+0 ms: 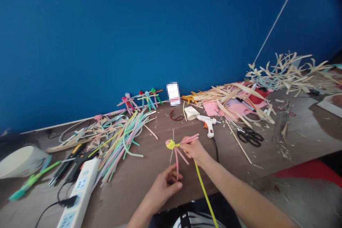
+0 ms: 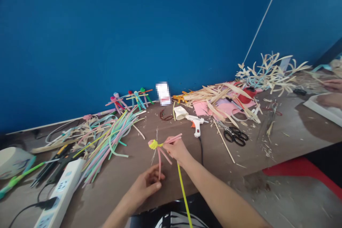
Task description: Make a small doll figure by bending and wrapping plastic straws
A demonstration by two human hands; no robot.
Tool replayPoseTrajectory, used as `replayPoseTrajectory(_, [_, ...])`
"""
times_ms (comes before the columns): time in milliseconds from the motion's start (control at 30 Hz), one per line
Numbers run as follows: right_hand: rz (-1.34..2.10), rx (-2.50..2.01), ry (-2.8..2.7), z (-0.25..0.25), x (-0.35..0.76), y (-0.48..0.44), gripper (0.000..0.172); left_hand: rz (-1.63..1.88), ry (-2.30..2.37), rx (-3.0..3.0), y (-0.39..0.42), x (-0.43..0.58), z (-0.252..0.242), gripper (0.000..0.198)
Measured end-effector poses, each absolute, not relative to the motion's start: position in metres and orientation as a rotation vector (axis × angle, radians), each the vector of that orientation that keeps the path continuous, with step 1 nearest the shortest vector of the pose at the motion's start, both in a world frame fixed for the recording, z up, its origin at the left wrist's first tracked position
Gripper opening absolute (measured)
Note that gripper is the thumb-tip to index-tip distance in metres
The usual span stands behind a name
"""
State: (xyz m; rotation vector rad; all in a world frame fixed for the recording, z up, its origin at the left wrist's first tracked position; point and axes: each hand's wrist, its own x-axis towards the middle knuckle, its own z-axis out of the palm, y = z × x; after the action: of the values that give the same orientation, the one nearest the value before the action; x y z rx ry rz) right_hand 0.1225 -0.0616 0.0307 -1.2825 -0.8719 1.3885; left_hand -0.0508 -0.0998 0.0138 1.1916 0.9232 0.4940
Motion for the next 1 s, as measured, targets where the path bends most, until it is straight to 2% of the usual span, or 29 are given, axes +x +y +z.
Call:
replayPoseTrajectory(67, [1.358,-1.310,-0.945,0.038,0.129,-0.062,0.008,0.472,0.991,1.291,-0.086,-0.068,0.025,0.070])
replayPoseTrajectory(133, [1.306,-1.355,-1.068,0.047,0.134,-0.063,0.008,0.557,1.052,1.292,-0.071,-0.080,0.039,0.071])
replayPoseTrajectory(300, [1.158,-1.476,-1.321,0.061,0.140,-0.065,0.008,0.752,1.118,1.418,-0.050,-0.071,0.070,0.060])
replayPoseTrajectory(400, [1.069,-1.528,-1.427,0.063,0.140,-0.067,0.008,0.797,1.056,1.309,-0.049,-0.053,0.075,0.046])
replayPoseTrajectory(500, [0.954,-1.554,-1.528,0.067,0.141,-0.071,0.008,0.739,1.021,1.183,-0.051,-0.040,0.075,0.036])
replayPoseTrajectory(700, [0.690,-1.639,-1.703,0.091,0.143,-0.084,0.010,0.626,0.920,1.080,-0.051,-0.036,0.078,0.034])
replayPoseTrajectory(1000, [0.558,-1.659,-1.949,0.121,0.140,-0.096,0.012,0.530,0.875,1.135,-0.048,-0.035,0.093,0.022])
